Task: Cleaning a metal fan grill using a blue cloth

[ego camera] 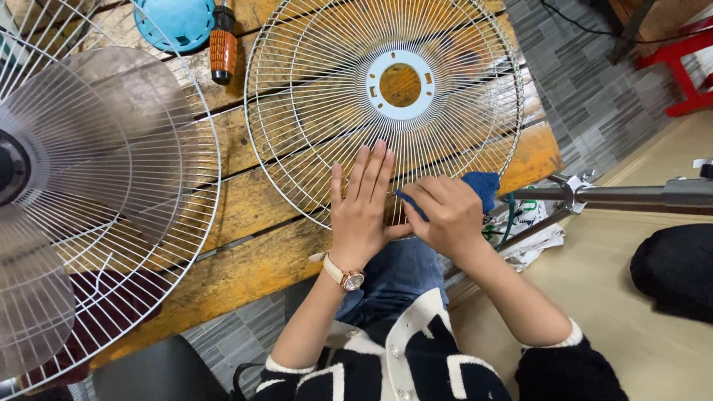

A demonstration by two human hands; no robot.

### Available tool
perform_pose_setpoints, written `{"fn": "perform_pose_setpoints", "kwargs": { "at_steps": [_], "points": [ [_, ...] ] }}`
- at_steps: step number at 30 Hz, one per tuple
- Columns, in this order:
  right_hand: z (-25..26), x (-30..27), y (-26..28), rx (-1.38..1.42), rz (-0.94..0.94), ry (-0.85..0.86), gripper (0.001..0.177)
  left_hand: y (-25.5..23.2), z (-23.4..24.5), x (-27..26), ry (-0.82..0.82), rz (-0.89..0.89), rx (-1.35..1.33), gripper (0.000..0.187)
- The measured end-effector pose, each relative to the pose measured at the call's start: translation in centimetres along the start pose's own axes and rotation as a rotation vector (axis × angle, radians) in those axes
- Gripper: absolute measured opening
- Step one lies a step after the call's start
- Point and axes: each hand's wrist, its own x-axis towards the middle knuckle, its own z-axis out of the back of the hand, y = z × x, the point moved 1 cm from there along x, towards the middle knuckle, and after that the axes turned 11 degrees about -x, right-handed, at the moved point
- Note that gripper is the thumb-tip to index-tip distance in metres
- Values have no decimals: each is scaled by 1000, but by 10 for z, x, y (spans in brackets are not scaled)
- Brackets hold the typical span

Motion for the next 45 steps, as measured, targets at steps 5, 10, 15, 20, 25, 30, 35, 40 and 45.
{"fn": "perform_pose_setpoints", "kwargs": {
  "at_steps": [5, 10, 15, 20, 25, 30, 35, 40, 45],
  "points": [
    [-12, 13, -10, -50, -68, -65, 17, 2, -7, -2, -25, -7, -45, 141],
    [-4, 26, -20, 186, -183, -75, 15, 3, -7, -2, -35, -7, -65, 137],
    [25, 24, -45, 449, -377, -164, 18, 5, -9, -2, -37, -15, -74, 136],
    [13, 30, -34, 296, -228, -118, 14, 12, -10, -6, -58, -50, -32, 137],
    [-5, 31, -23, 57, 11, -18, 16, 21, 11, -12, -27, -78, -60, 134],
    [-1, 15, -7, 91, 87, 44, 14, 24, 6, -12, -17, -61, -67, 138],
    [-6, 21, -13, -7, 55, 17, 15, 24, 3, -15, -18, -56, -44, 141],
    [1, 8, 1, 45, 122, 78, 21, 23, 6, -13, -23, -48, -86, 138],
    [-2, 8, 5, 9, 99, 79, 20, 24, 4, -15, -24, -48, -76, 139]
  ]
}}
